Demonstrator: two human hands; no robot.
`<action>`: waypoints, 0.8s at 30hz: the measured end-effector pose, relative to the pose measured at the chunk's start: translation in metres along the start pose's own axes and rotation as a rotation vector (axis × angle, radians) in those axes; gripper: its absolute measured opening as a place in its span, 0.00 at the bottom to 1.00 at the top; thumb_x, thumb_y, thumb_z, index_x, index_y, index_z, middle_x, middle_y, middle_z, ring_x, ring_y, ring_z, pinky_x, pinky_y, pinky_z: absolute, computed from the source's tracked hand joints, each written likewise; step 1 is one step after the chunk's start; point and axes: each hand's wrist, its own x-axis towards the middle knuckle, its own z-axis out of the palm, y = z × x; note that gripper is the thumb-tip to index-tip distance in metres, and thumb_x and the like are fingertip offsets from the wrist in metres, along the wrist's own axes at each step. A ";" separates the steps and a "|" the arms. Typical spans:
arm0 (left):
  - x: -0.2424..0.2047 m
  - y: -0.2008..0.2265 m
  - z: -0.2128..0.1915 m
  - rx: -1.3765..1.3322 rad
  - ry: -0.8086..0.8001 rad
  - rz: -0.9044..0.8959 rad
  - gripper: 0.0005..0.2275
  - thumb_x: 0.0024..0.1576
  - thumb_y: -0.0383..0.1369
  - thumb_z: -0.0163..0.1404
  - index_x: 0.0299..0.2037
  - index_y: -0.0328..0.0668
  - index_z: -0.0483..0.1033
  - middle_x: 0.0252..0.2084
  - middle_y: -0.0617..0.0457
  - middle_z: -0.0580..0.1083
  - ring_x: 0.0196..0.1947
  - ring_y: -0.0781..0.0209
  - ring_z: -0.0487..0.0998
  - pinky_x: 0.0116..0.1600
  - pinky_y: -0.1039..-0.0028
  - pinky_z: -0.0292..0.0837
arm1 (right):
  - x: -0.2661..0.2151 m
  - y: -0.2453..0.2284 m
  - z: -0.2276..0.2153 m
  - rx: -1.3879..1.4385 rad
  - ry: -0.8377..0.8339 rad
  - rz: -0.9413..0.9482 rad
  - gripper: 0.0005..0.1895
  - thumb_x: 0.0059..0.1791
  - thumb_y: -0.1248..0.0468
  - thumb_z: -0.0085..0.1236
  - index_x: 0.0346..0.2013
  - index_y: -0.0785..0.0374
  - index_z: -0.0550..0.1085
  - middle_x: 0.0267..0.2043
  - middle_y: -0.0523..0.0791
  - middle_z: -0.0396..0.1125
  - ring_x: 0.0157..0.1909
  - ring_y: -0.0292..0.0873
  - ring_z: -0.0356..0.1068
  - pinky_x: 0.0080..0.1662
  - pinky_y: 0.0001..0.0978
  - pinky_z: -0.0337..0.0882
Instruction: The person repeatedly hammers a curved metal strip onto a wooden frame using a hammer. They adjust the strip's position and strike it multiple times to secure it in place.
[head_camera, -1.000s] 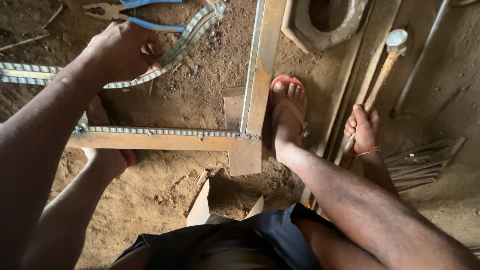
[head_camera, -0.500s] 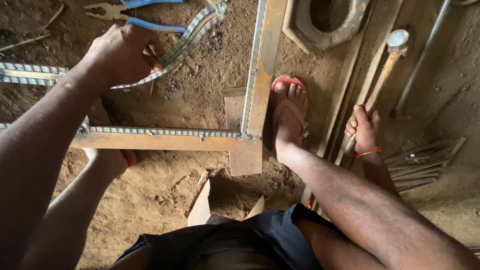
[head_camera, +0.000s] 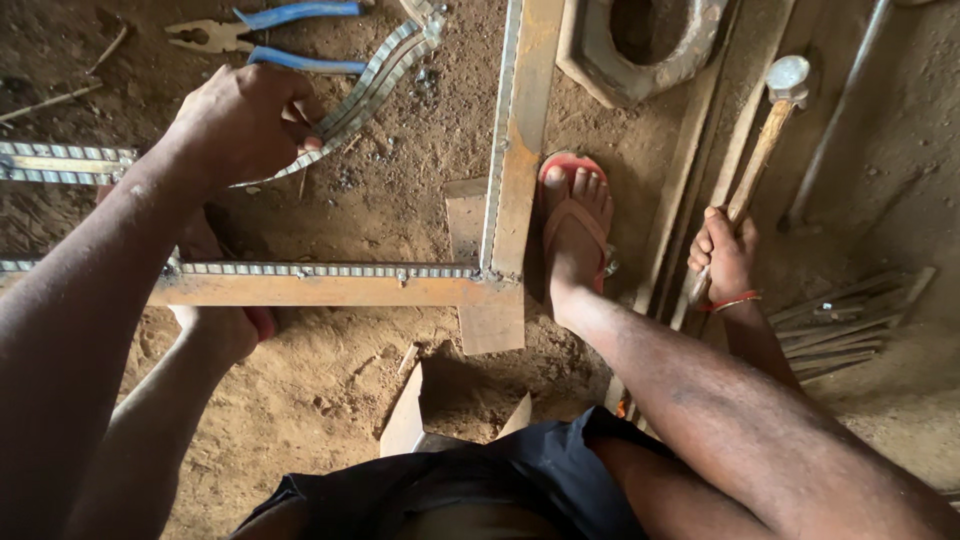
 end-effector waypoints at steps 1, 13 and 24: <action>0.000 0.000 0.000 0.003 0.004 0.002 0.10 0.54 0.38 0.64 0.44 0.50 0.83 0.44 0.52 0.82 0.46 0.51 0.82 0.52 0.57 0.75 | 0.000 0.000 0.000 0.002 0.001 0.001 0.08 0.59 0.59 0.52 0.42 0.53 0.63 0.23 0.37 0.56 0.19 0.31 0.55 0.21 0.25 0.56; 0.002 -0.005 0.003 -0.007 0.041 0.044 0.10 0.54 0.37 0.63 0.44 0.49 0.83 0.45 0.51 0.81 0.47 0.50 0.81 0.50 0.57 0.76 | 0.003 0.005 -0.004 0.013 0.004 0.025 0.09 0.59 0.58 0.53 0.40 0.53 0.64 0.22 0.37 0.55 0.18 0.31 0.53 0.21 0.25 0.54; 0.002 -0.007 0.007 -0.025 0.098 0.115 0.10 0.52 0.34 0.65 0.42 0.48 0.84 0.39 0.52 0.82 0.42 0.54 0.82 0.46 0.61 0.78 | 0.005 0.005 -0.009 -0.034 0.010 0.057 0.10 0.59 0.58 0.53 0.36 0.54 0.64 0.21 0.36 0.54 0.18 0.31 0.54 0.21 0.26 0.54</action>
